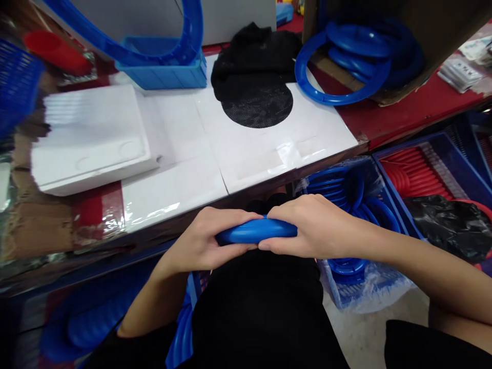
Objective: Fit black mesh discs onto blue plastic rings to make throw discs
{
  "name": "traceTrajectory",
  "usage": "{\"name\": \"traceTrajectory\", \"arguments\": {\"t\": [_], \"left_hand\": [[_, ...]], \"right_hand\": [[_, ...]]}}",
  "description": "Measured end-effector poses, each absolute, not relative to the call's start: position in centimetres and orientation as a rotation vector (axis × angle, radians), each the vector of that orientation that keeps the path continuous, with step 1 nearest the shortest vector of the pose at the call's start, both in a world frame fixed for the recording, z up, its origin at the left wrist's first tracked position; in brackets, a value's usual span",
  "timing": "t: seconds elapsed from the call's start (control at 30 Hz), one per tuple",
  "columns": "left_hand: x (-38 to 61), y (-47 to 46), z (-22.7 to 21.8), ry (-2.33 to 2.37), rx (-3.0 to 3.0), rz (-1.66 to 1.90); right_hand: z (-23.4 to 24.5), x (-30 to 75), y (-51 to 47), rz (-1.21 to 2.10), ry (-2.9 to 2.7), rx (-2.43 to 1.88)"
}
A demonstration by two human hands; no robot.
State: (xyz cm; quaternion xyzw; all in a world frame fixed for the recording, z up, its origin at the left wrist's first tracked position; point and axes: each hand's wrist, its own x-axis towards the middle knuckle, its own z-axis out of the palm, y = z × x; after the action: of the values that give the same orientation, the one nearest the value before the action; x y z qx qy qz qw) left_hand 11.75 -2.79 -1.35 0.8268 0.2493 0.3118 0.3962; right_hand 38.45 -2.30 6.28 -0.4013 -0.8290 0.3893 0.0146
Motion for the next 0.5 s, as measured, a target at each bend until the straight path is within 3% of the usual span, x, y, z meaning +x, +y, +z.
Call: {"name": "traceTrajectory", "arguments": {"t": [0.33,0.5], "left_hand": [[6.0,-0.1,-3.2,0.474,2.013,1.002],[6.9,-1.0,-2.3,0.647,2.179,0.719]], "right_hand": [[6.4,42.8,-3.3,0.914,-2.581,-1.246],[5.0,43.0,-4.3,0.697,-2.6,-1.224]]}}
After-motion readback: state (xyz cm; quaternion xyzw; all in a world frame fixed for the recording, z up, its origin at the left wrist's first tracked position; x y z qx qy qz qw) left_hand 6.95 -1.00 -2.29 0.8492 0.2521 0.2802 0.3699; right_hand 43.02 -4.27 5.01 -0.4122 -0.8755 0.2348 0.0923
